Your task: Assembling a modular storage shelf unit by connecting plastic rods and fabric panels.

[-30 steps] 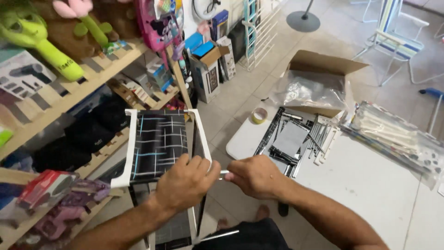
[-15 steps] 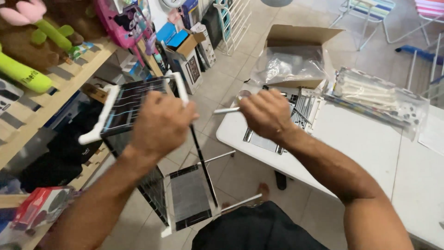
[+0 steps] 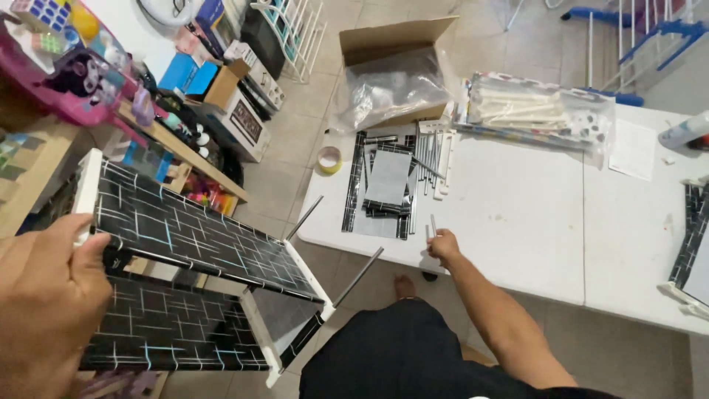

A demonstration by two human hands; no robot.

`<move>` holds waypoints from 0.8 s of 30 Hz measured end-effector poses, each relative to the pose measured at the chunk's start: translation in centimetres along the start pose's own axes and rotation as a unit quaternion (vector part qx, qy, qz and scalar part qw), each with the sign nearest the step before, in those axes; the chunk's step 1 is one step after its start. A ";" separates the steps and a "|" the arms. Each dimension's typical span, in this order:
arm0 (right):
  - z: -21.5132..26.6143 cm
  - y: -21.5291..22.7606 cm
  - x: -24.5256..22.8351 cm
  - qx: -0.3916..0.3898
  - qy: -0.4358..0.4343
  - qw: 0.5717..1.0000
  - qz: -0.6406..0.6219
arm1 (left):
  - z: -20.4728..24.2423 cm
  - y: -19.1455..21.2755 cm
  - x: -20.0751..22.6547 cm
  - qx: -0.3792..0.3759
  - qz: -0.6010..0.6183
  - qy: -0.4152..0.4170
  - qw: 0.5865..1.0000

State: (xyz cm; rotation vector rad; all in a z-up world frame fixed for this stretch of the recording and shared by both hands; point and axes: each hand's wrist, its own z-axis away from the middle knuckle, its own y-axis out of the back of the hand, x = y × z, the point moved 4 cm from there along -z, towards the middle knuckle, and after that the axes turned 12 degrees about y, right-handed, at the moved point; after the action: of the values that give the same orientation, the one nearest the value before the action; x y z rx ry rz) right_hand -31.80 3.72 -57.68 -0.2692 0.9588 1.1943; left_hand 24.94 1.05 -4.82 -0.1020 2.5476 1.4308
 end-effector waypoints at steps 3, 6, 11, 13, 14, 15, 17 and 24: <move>1.5 -0.2 -8.9 -0.018 0.035 0.997 0.067 | -1.5 -0.4 1.0 -0.010 0.073 0.013 0.997; -7.5 -0.6 -8.7 0.004 0.165 0.980 0.109 | -2.2 -1.0 2.5 -0.030 0.040 0.015 0.999; 3.2 -0.6 -23.4 -0.145 0.262 0.938 0.174 | -2.2 -1.9 3.2 -0.001 0.030 -0.005 1.000; 9.2 -0.7 -28.3 -0.222 0.342 0.901 0.151 | -2.7 -1.9 3.5 0.001 0.020 0.007 1.000; 13.5 -0.9 -30.6 -0.283 0.495 0.800 0.186 | -3.0 -1.3 4.0 -0.009 0.000 0.013 1.000; 18.2 -0.9 -32.2 -0.335 0.629 0.669 0.211 | -3.2 -0.7 4.4 -0.018 -0.020 0.019 0.999; 23.9 -3.1 -31.0 -0.364 0.702 0.543 0.282 | -3.0 -1.6 3.4 -0.010 -0.026 0.007 1.000; 26.5 -10.5 -23.1 -0.431 0.589 0.331 0.598 | -5.4 -0.9 1.4 0.016 -0.125 0.012 0.992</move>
State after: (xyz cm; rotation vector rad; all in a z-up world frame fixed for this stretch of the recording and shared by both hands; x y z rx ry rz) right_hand -10.83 1.27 -27.72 -1.7454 1.7338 3.0896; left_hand 22.93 -3.93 -3.14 -0.4201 2.4703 1.3002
